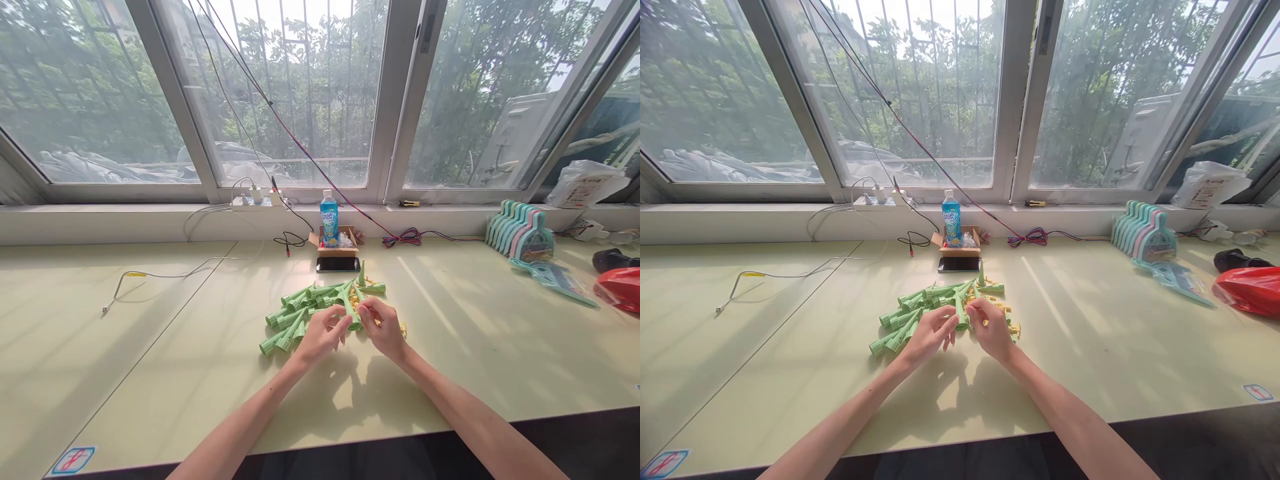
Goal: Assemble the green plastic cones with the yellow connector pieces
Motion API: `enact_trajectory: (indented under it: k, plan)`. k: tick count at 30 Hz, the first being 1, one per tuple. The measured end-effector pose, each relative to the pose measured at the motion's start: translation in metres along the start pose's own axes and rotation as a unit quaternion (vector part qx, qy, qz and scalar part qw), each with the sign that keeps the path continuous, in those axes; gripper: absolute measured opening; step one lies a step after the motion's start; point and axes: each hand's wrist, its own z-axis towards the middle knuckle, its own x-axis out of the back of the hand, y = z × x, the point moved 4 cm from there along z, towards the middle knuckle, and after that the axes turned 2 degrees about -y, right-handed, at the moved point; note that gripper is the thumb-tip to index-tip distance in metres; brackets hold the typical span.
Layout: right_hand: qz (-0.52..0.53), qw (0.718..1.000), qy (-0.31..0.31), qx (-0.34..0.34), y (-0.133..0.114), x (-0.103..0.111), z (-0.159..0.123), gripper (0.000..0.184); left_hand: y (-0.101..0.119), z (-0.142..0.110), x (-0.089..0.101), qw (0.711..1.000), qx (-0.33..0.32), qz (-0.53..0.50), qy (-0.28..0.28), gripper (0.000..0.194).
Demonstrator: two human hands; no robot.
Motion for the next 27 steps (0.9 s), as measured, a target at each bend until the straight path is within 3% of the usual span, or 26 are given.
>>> enact_trajectory:
  k: [6,13,20,23,27]
  plan:
    - [-0.03,0.999,0.016,-0.004,-0.003,0.002,0.002,0.033,0.005,-0.003,0.002,0.993,-0.056,0.095,0.046,0.037]
    - [-0.022,0.999,0.026,-0.013,-0.004,0.001,0.001,0.034,0.011,-0.003,0.001,0.982,-0.12,0.136,0.056,0.028]
    - [-0.008,0.997,0.068,-0.026,-0.003,0.004,-0.003,0.033,0.008,-0.003,0.002,0.987,-0.075,0.087,0.108,0.035]
    - [0.006,0.997,0.076,-0.028,-0.001,0.005,-0.004,0.032,0.001,-0.001,0.004,0.99,-0.039,0.058,0.125,0.054]
    - [0.003,0.998,0.057,-0.009,-0.003,0.003,-0.004,0.033,-0.007,0.002,0.001,0.997,0.026,-0.014,0.078,0.072]
